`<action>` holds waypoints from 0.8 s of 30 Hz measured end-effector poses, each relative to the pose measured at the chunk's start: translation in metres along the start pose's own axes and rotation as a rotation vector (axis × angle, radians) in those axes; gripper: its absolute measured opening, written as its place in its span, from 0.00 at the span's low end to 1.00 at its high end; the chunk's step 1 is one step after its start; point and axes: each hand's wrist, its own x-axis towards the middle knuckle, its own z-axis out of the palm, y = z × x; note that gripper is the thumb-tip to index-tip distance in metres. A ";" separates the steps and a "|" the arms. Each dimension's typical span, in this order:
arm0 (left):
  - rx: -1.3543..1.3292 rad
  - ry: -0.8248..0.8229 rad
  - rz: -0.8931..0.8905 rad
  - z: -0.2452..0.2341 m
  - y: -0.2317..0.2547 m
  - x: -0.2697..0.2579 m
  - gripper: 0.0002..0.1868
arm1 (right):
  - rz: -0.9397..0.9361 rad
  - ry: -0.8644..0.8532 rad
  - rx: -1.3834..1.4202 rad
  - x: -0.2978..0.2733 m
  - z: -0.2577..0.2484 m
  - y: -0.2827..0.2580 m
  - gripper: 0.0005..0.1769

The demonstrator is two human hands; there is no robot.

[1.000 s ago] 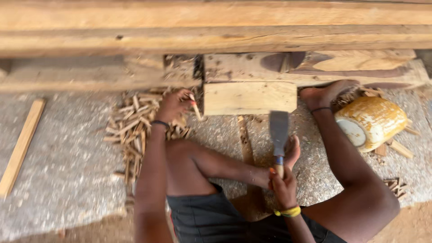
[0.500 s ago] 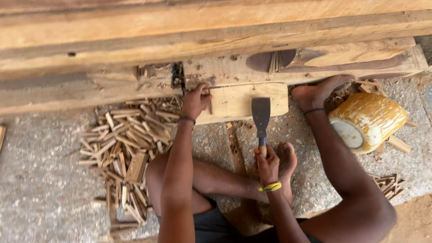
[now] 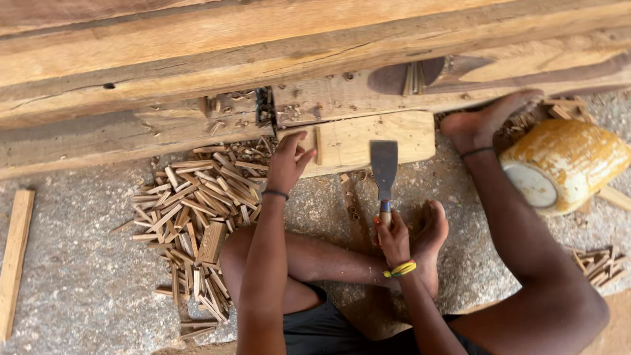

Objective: The person sits on the floor and uses a chisel to carve a rectangular wooden block. They repeatedly strike the chisel with their hand to remove wood shavings, occasionally pausing to clear debris from the work surface.

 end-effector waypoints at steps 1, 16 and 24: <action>0.053 -0.026 0.024 0.003 0.004 -0.004 0.29 | 0.000 -0.004 0.011 0.000 0.000 0.000 0.12; 0.356 -0.018 0.136 0.042 -0.007 -0.008 0.22 | -0.002 -0.016 -0.009 -0.008 0.000 -0.004 0.16; 0.318 0.026 0.126 0.039 0.003 -0.008 0.28 | -0.059 -0.012 -0.061 -0.002 -0.001 0.011 0.12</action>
